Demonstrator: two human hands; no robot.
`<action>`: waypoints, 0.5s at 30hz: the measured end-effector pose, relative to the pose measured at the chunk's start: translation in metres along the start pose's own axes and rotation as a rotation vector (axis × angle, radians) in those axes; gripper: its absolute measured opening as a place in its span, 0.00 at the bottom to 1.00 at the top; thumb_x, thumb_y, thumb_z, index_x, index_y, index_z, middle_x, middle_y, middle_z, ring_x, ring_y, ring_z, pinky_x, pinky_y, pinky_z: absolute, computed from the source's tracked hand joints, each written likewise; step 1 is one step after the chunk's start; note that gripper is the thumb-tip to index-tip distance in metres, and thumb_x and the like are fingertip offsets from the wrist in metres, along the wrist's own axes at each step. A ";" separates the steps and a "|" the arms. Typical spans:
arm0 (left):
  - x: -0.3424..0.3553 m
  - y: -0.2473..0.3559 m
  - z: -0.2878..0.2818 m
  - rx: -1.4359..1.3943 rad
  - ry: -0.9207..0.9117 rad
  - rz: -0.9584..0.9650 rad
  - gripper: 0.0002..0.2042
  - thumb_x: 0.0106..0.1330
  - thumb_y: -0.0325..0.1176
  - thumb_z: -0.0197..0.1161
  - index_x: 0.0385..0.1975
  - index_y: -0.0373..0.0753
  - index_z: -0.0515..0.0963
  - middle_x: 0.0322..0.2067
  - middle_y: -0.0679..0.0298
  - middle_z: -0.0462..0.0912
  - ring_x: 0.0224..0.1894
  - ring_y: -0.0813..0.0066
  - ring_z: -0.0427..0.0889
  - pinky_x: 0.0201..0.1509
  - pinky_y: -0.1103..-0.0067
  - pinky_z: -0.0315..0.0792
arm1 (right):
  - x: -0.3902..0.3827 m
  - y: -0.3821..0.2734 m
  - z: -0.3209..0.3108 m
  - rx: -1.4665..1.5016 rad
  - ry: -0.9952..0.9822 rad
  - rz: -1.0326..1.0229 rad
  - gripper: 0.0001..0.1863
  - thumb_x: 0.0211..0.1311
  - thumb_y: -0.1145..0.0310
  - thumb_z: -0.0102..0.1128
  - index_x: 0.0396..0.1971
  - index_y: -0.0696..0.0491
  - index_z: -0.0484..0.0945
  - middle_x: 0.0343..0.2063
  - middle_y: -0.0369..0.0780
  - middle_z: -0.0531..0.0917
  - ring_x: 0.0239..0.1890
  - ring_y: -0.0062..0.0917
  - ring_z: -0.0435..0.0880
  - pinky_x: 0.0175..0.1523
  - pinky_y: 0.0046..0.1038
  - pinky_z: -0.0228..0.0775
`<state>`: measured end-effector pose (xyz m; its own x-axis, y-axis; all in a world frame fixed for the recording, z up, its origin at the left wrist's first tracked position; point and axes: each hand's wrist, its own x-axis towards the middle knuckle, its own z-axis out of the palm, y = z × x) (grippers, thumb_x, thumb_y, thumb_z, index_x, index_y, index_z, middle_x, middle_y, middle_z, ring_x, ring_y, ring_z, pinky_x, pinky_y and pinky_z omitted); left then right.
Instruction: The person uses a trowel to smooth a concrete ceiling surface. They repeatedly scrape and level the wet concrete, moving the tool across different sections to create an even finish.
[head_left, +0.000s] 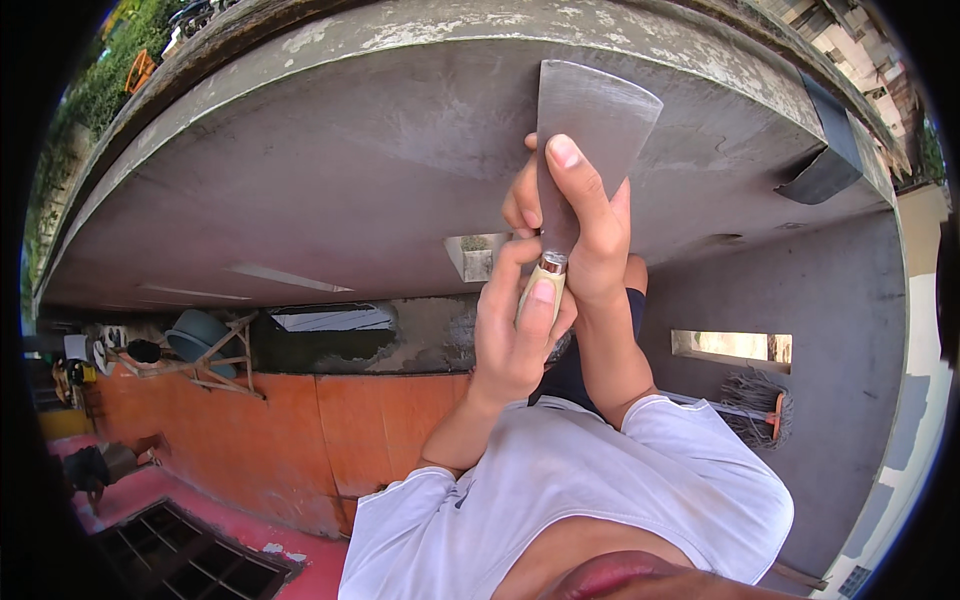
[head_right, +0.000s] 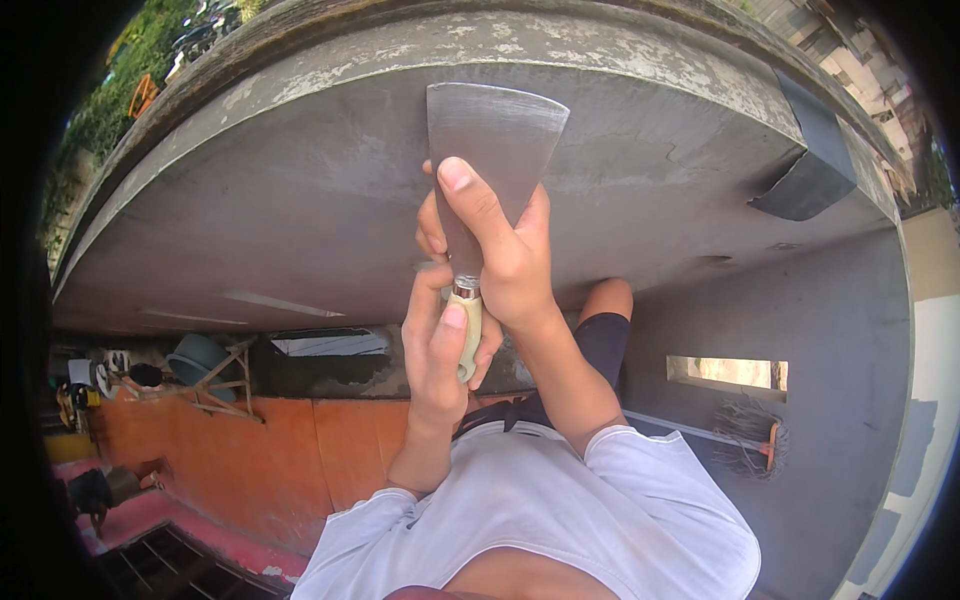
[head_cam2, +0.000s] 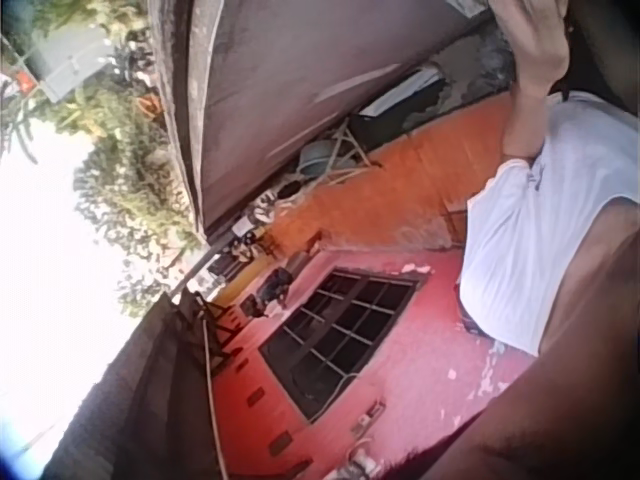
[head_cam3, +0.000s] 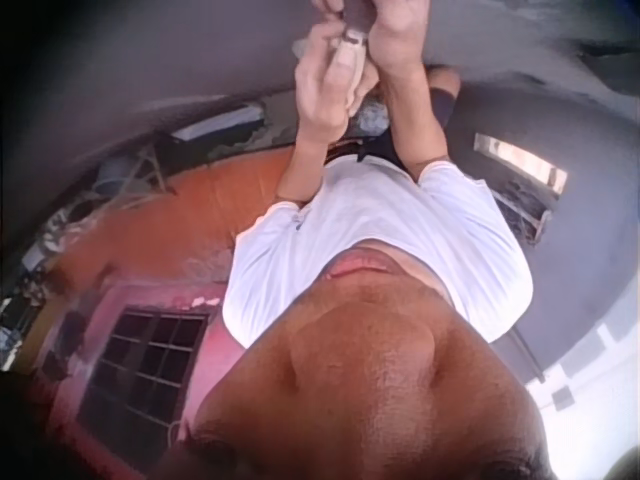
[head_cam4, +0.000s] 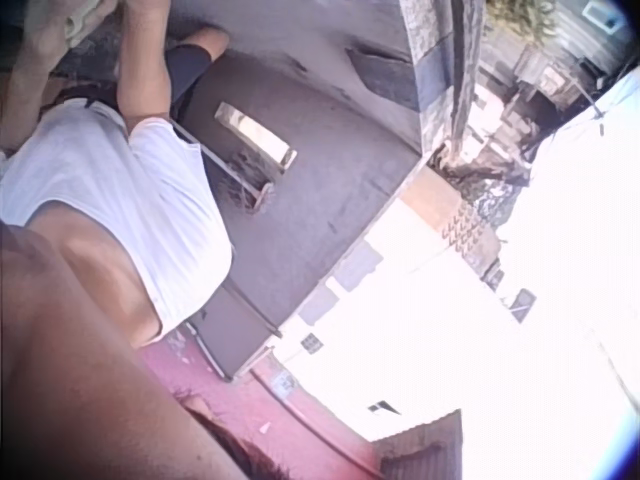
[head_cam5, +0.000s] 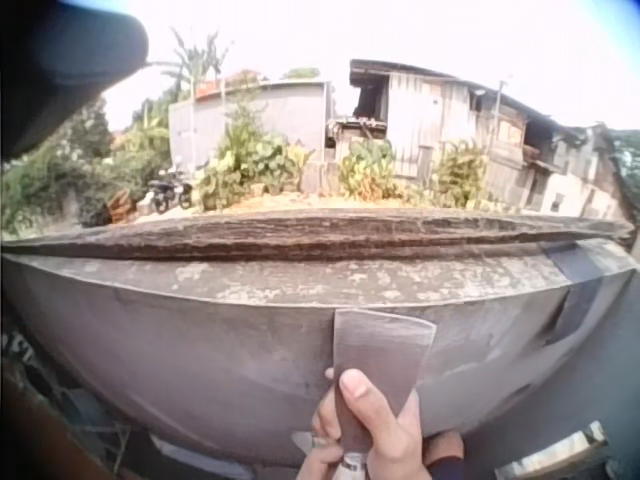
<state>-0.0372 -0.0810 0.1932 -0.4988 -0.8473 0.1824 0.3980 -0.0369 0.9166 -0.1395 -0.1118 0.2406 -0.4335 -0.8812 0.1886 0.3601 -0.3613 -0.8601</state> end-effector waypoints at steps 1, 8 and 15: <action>0.004 0.004 0.000 0.000 -0.011 0.007 0.17 0.74 0.40 0.47 0.51 0.32 0.67 0.17 0.68 0.69 0.16 0.87 0.62 0.20 0.84 0.55 | 0.003 -0.004 0.003 0.004 -0.002 -0.009 0.22 0.70 0.58 0.54 0.43 0.66 0.70 0.13 0.38 0.69 0.17 0.23 0.68 0.24 0.26 0.59; -0.012 -0.033 -0.006 -0.080 -0.059 -0.068 0.17 0.77 0.42 0.42 0.52 0.33 0.66 0.20 0.68 0.70 0.19 0.85 0.64 0.22 0.84 0.59 | -0.010 0.022 -0.027 -0.063 -0.048 0.080 0.19 0.71 0.59 0.56 0.42 0.64 0.72 0.16 0.38 0.72 0.20 0.21 0.70 0.28 0.24 0.63; -0.109 -0.194 -0.055 0.128 -0.073 -0.353 0.14 0.81 0.39 0.40 0.50 0.36 0.67 0.28 0.67 0.73 0.28 0.82 0.69 0.34 0.81 0.66 | -0.118 0.133 -0.160 -0.673 -0.163 0.708 0.28 0.70 0.48 0.57 0.43 0.63 0.76 0.22 0.40 0.81 0.25 0.23 0.81 0.32 0.29 0.73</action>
<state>-0.0176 -0.0102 -0.0244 -0.6438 -0.7537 -0.1322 0.0946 -0.2497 0.9637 -0.1731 -0.0069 0.0280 -0.1621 -0.8762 -0.4539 -0.0740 0.4695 -0.8798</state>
